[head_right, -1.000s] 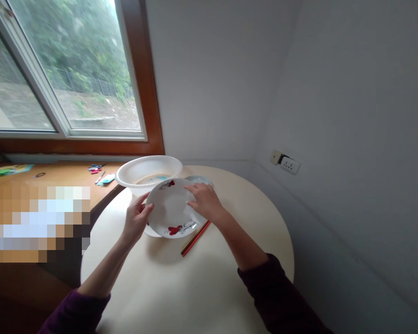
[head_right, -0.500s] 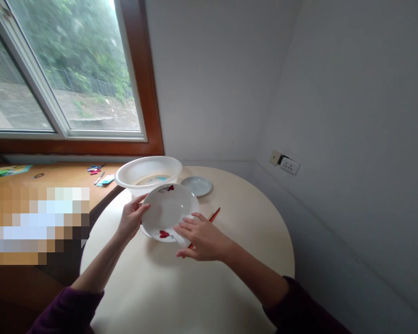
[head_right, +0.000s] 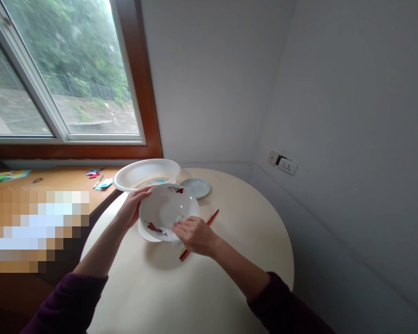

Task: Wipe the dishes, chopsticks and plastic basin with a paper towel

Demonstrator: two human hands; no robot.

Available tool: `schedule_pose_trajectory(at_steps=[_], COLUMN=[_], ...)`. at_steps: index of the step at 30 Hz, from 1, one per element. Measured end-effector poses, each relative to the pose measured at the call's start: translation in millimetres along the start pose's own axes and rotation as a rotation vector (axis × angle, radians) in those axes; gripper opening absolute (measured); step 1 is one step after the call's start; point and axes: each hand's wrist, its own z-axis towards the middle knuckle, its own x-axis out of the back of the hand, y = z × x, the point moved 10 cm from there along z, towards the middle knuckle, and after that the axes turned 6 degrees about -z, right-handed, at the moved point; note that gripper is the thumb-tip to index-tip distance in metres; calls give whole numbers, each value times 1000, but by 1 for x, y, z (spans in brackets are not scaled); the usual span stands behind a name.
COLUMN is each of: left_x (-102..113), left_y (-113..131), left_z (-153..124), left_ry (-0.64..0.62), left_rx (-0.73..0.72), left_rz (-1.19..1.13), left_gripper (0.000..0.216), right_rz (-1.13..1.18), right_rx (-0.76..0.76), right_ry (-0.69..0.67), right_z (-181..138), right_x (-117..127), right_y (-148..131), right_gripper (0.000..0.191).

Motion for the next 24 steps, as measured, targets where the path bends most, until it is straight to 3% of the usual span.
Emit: schedule_pose_trajectory(at_steps=[3,7,9,12,16,24], left_x=[0,-8,-29,-54,-44,1], left_y=[22,68,83,87,86,71], left_z=[-8,-51,-75,-96,-93,-51], left_ry=[81,247,181,19,60,52], left_rx=[-224,-737,-971,-1148,-1106,-662], left_rz=[123,497,643,699,503,-109], left_gripper=[46,35,26,20,36,41], right_rz=[57,142,164,200,258,311], right_rx=[-107,-146,-149,-157,-179,-59], right_ry=[50,89,76,53,82,330], right_z=[8,19,24,32,36,5], right_x=[11,25,29,30,31,54], right_y=[7,8,5,-3,-18,-19], right_gripper=[27,27,24,19,17,16])
